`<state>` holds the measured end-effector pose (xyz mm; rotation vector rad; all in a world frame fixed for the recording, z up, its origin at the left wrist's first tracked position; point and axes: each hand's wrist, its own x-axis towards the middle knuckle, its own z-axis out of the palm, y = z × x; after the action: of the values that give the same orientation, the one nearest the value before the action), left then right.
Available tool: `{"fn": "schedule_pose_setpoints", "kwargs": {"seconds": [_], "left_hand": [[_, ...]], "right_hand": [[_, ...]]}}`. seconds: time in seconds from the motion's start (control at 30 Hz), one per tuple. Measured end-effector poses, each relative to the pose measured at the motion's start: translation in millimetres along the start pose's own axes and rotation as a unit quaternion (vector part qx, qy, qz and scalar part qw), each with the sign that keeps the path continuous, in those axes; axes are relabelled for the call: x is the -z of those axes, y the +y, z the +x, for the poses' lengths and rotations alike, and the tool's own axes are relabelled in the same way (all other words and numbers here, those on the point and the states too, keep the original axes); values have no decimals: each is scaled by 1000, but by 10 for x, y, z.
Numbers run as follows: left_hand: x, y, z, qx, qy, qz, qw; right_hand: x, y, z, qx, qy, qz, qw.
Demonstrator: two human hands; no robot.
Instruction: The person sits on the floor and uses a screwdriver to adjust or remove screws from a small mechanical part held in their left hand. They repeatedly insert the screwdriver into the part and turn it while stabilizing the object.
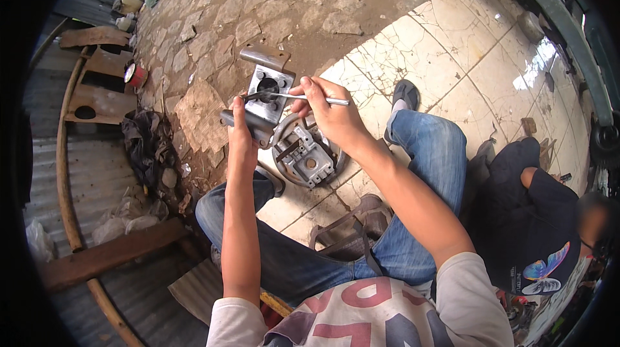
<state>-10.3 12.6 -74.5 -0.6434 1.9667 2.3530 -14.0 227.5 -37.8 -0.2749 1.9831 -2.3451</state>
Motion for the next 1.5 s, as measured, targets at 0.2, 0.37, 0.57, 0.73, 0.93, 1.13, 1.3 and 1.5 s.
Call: {"fn": "schedule_pose_setpoints", "kwargs": {"seconds": [0.2, 0.37, 0.57, 0.73, 0.93, 1.13, 1.3, 1.5], "left_hand": [[36, -44, 46, 0, 0, -15, 1000], [-43, 16, -13, 8, -5, -24, 1000], [-107, 99, -64, 20, -11, -34, 999], [-86, 184, -113, 25, -25, -43, 998], [-98, 263, -185, 6, -36, -40, 999], [-99, 308, -215, 5, -25, -20, 999], [-64, 359, -235, 20, -50, -24, 998], [13, 144, -57, -8, -27, -26, 999]], "right_hand": [[-93, -80, -48, 34, -29, -16, 999], [-61, -11, -23, 57, -33, -92, 994], [-50, -49, -68, 135, -53, -154, 977], [-33, -25, -41, 133, -52, -165, 976], [-83, -116, -111, 163, -66, -158, 972], [-84, -60, -99, 173, -72, -212, 959], [-123, -45, -119, 176, -80, -196, 961], [-153, -35, -118, 169, -70, -212, 960]]}}
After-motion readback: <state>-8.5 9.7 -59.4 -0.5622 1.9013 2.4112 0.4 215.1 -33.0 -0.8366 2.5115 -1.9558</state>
